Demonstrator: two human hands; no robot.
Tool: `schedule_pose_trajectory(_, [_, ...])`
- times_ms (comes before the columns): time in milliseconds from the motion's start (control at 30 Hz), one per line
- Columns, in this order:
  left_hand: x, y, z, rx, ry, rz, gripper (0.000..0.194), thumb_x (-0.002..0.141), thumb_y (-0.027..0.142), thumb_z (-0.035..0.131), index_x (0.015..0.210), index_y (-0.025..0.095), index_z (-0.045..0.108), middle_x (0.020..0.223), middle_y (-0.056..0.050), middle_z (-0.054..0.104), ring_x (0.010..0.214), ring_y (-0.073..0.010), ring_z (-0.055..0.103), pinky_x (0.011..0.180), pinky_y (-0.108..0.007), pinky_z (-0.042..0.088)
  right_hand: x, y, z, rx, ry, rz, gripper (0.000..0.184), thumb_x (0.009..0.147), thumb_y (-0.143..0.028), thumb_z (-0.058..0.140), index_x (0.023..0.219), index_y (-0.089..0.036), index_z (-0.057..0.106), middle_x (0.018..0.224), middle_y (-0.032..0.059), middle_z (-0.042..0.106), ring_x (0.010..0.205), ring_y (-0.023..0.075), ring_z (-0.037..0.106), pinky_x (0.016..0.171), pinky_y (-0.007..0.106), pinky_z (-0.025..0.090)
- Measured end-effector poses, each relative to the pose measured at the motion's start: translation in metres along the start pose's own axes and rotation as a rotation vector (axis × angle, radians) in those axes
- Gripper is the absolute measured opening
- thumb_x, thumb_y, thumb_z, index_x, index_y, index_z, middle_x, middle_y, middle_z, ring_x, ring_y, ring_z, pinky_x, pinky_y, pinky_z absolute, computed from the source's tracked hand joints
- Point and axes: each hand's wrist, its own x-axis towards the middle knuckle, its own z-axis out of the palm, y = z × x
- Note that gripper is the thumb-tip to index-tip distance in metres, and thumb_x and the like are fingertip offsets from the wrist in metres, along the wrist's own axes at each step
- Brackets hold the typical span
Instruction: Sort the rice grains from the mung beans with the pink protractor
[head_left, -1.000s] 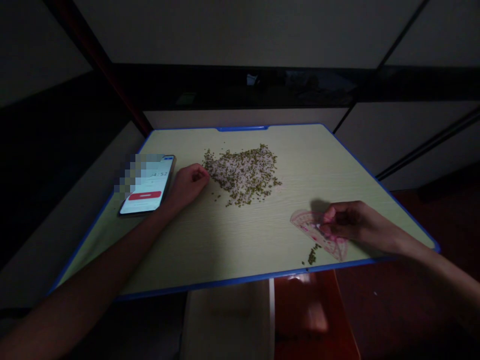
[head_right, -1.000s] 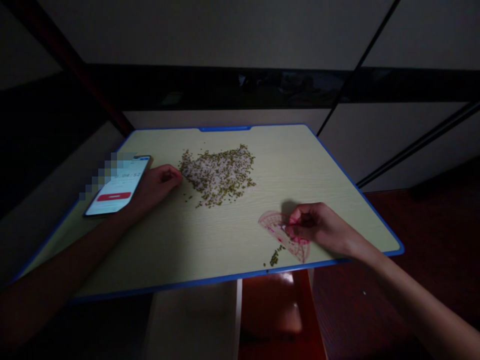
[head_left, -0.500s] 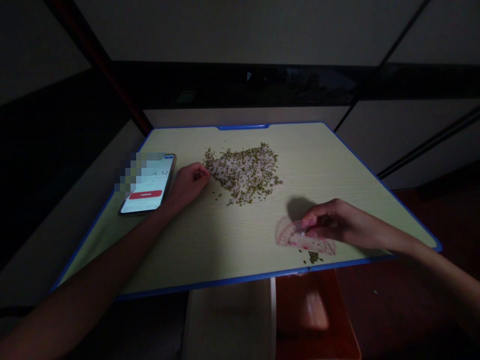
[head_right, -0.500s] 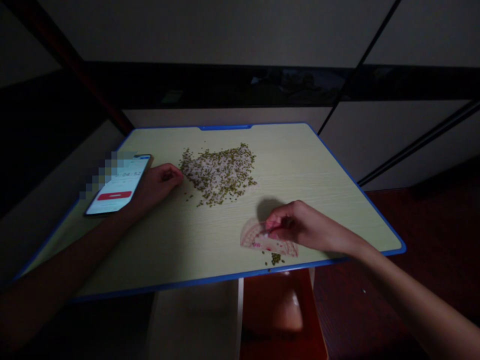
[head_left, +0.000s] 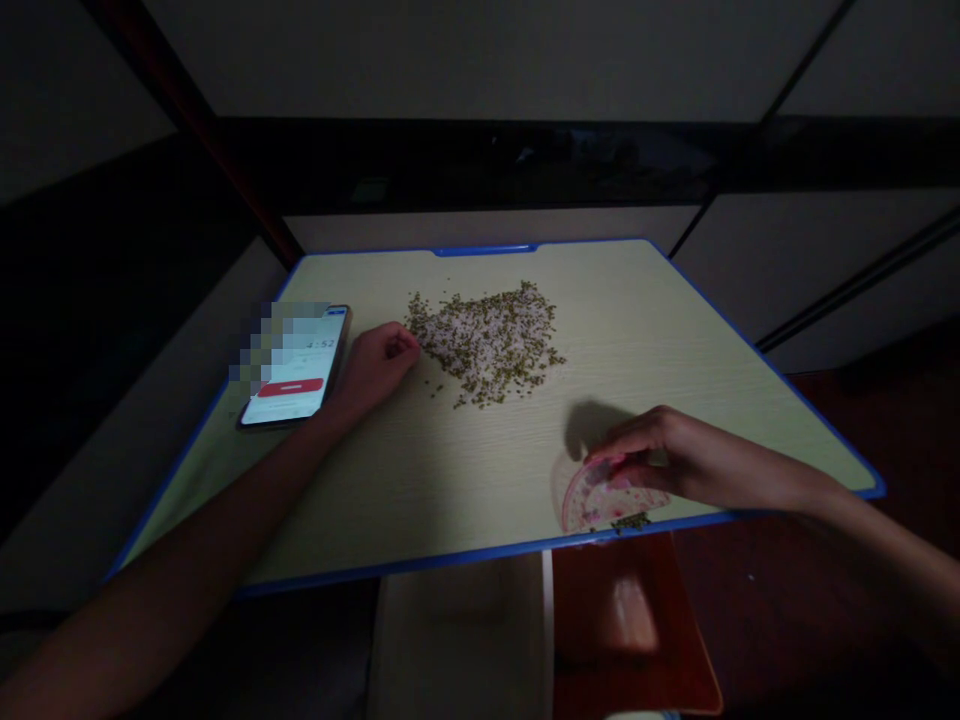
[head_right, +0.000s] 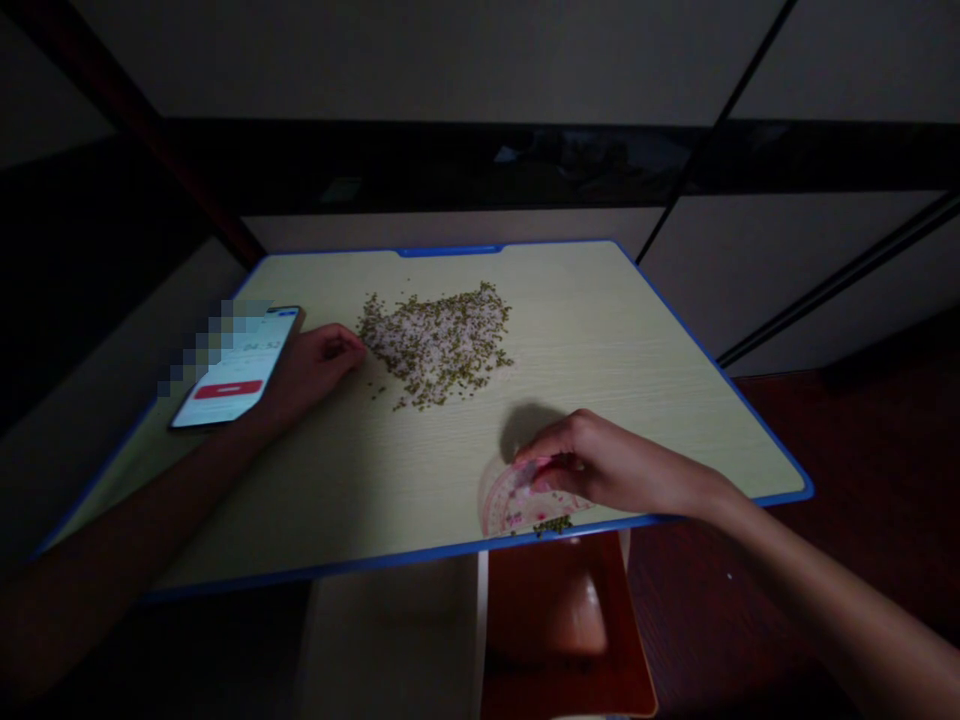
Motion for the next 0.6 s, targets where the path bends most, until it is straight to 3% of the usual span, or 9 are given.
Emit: schedule_pose_trajectory(600, [0.0000,-0.0013,0.0000,-0.009,0.006,0.007,0.002,0.066,0.021,0.051,0.067,0.020,0.053,0.063,0.001,0.054,0.061,-0.0136,0.050,0.060,-0.026,0.038,-0.0090,-0.0075,0.0023,-0.009,0.027,0.061,0.023,0.083,-0.023,0.056,0.099,-0.013,0.069,0.093,0.0066,0.072,0.083,0.0158,0.067,0.071,0.022,0.051])
